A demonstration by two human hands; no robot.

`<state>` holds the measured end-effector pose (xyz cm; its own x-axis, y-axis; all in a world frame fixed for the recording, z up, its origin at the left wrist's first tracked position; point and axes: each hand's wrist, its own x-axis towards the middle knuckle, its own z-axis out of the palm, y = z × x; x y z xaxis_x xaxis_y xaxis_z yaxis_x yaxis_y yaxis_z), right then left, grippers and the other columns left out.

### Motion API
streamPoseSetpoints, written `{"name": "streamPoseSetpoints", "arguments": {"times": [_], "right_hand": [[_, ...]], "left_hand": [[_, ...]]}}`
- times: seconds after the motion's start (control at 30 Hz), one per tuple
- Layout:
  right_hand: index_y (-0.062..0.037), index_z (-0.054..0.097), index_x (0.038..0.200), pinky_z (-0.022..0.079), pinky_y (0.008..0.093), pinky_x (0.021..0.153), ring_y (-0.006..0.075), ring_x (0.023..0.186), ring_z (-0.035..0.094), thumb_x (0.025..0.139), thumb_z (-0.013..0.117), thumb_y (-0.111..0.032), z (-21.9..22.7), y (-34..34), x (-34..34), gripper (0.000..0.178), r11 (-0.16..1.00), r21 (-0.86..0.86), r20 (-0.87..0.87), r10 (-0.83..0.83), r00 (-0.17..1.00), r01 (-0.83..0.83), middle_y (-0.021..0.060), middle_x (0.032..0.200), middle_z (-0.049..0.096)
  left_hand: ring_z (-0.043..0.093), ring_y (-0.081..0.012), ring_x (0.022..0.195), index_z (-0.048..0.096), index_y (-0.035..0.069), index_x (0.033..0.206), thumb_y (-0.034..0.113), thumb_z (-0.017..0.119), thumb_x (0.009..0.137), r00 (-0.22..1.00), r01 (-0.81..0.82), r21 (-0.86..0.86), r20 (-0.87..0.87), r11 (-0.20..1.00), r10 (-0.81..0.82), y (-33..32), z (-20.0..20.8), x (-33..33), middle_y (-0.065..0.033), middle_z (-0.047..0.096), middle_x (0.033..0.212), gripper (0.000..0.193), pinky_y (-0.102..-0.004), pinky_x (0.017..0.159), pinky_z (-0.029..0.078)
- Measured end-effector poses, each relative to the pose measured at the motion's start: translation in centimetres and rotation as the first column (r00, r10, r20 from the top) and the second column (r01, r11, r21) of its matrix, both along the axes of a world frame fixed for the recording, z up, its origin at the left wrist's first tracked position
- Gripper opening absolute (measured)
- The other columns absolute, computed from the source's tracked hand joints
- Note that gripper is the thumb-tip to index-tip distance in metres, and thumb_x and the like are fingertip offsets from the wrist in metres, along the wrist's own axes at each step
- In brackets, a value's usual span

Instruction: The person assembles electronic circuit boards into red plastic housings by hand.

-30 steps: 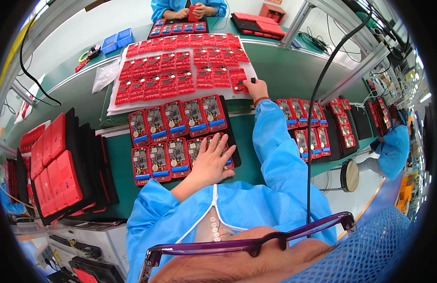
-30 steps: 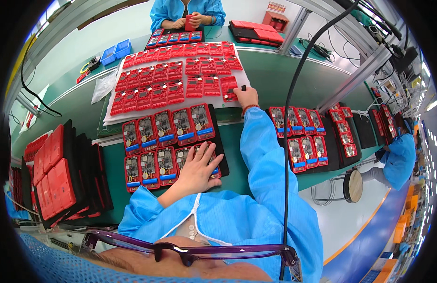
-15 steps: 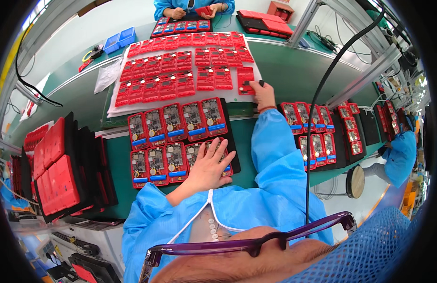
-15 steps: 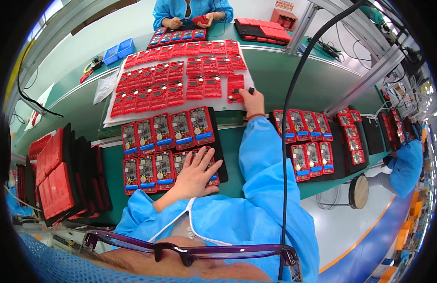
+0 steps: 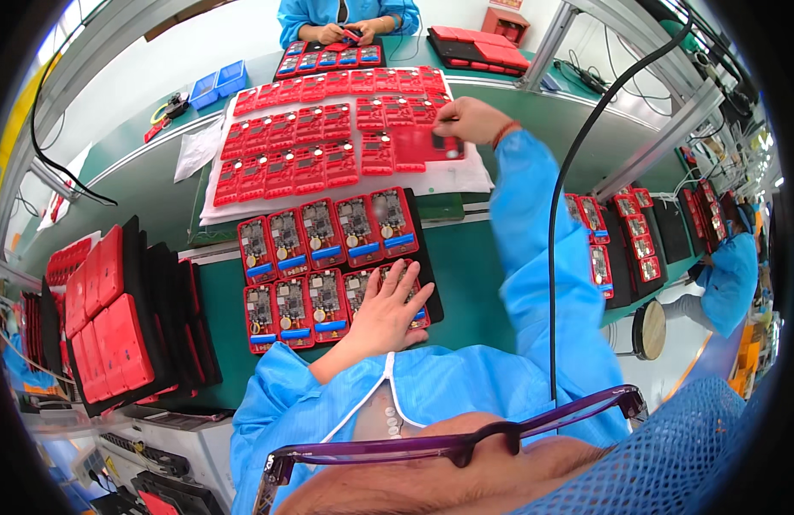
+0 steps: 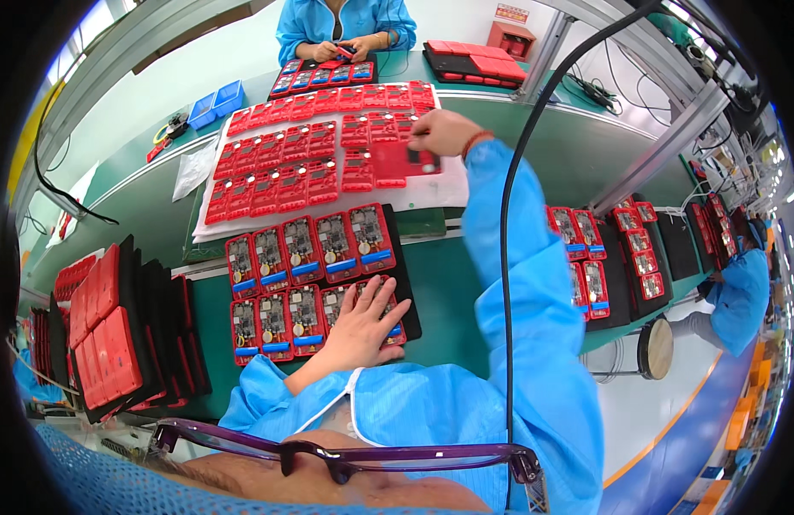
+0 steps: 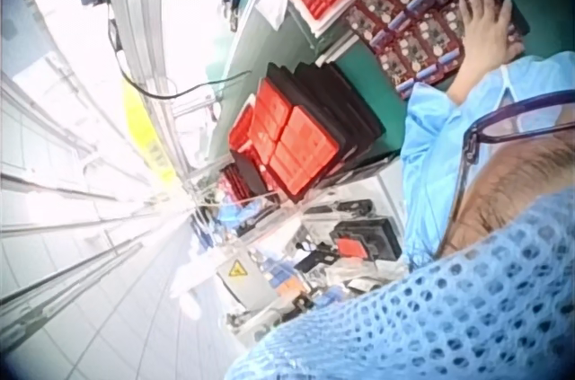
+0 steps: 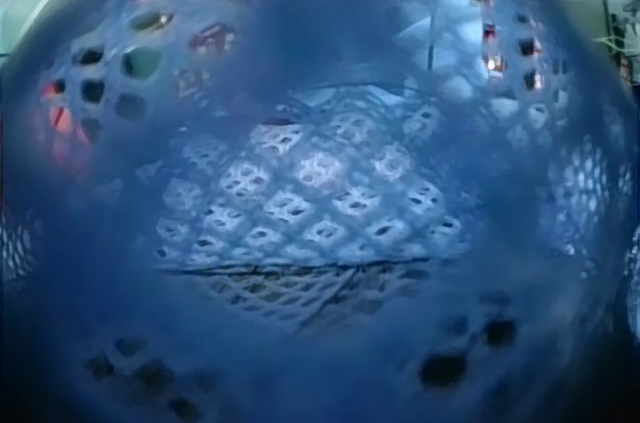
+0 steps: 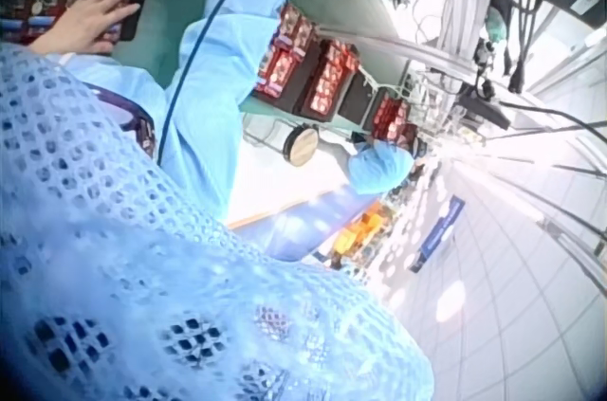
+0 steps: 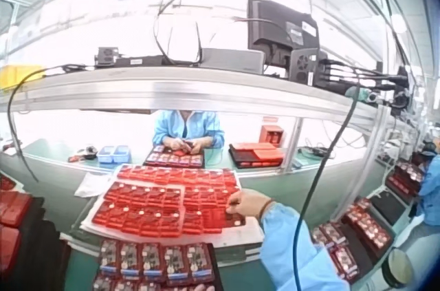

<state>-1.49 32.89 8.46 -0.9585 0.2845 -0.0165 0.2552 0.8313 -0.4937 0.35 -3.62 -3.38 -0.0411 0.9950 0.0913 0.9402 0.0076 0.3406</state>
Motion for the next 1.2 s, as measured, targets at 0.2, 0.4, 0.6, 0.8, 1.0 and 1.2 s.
{"name": "streamPoseSetpoints", "arguments": {"times": [0.2, 0.4, 0.6, 0.8, 1.0, 1.2], "right_hand": [[-0.0158, 0.073, 0.095, 0.051, 0.0412, 0.081, 0.0290, 0.094, 0.065, 0.080, 0.067, -0.023, -0.9, -0.5, -1.7, 0.017, 0.808, 0.478, 0.528, 0.048, 0.848, -0.343, 0.0089, 0.096, 0.070], [-0.0165, 0.071, 0.106, 0.049, 0.0401, 0.086, 0.0308, 0.104, 0.061, 0.089, 0.058, -0.020, -4.3, 0.8, -2.0, 0.022, 0.886, 0.457, -0.112, -0.027, 0.993, 0.076, 0.0133, 0.109, 0.064], [-0.0010, 0.070, 0.092, 0.049, 0.0510, 0.079, 0.0432, 0.088, 0.063, 0.087, 0.055, -0.028, -8.9, 1.1, 2.1, 0.031, 0.786, 0.042, -0.338, -0.570, 0.749, 0.617, 0.0256, 0.090, 0.066], [0.0029, 0.070, 0.082, 0.049, 0.0441, 0.061, 0.0337, 0.067, 0.065, 0.089, 0.058, -0.029, -13.4, -2.6, 4.5, 0.035, 0.706, -0.337, -0.438, -0.703, 0.560, 0.622, 0.0210, 0.075, 0.066], [0.0014, 0.066, 0.099, 0.018, 0.0227, 0.036, 0.0034, 0.039, 0.030, 0.097, 0.057, -0.024, -9.4, -2.9, 6.3, 0.028, 0.273, -0.948, -0.178, -0.881, 0.438, 0.164, -0.0057, 0.056, 0.042], [0.0016, 0.067, 0.095, 0.019, 0.0237, 0.038, 0.0042, 0.039, 0.030, 0.097, 0.057, -0.023, -7.8, -2.9, 7.9, 0.027, 0.182, -0.983, -0.155, -0.913, 0.377, 0.036, -0.0048, 0.057, 0.045]], "left_hand": [[0.019, -0.0398, 0.145, 0.046, 0.016, 0.141, 0.048, 0.076, 0.071, 1.000, 0.016, 0.028, 0.025, 0.999, -0.017, 0.4, -0.6, -0.5, -0.0195, 0.026, 0.155, 0.083, -0.0604, 0.114, 0.018], [0.021, -0.0391, 0.145, 0.048, 0.015, 0.139, 0.043, 0.080, 0.067, 0.999, -0.007, 0.020, 0.049, 1.000, 0.006, 0.2, 0.1, -0.4, -0.0196, 0.028, 0.154, 0.083, -0.0613, 0.113, 0.020], [0.020, -0.0395, 0.145, 0.048, 0.015, 0.139, 0.043, 0.080, 0.067, 0.998, 0.006, 0.021, 0.067, 1.000, -0.008, 0.3, -0.1, -0.3, -0.0199, 0.028, 0.154, 0.085, -0.0612, 0.113, 0.019], [0.020, -0.0400, 0.145, 0.048, 0.015, 0.139, 0.044, 0.080, 0.065, 0.997, 0.021, 0.028, 0.072, 0.999, -0.023, 0.4, -0.2, -0.2, -0.0200, 0.029, 0.153, 0.086, -0.0608, 0.113, 0.018], [0.019, -0.0393, 0.145, 0.047, 0.016, 0.140, 0.041, 0.081, 0.066, 0.998, 0.005, 0.011, 0.059, 1.000, -0.005, 0.4, 0.1, -0.6, -0.0186, 0.026, 0.155, 0.085, -0.0609, 0.113, 0.018], [0.021, -0.0372, 0.145, 0.049, 0.017, 0.139, 0.044, 0.081, 0.066, 0.999, 0.004, 0.029, 0.037, 1.000, -0.005, 0.5, 0.0, -0.3, -0.0172, 0.028, 0.155, 0.084, -0.0597, 0.113, 0.019]]}}
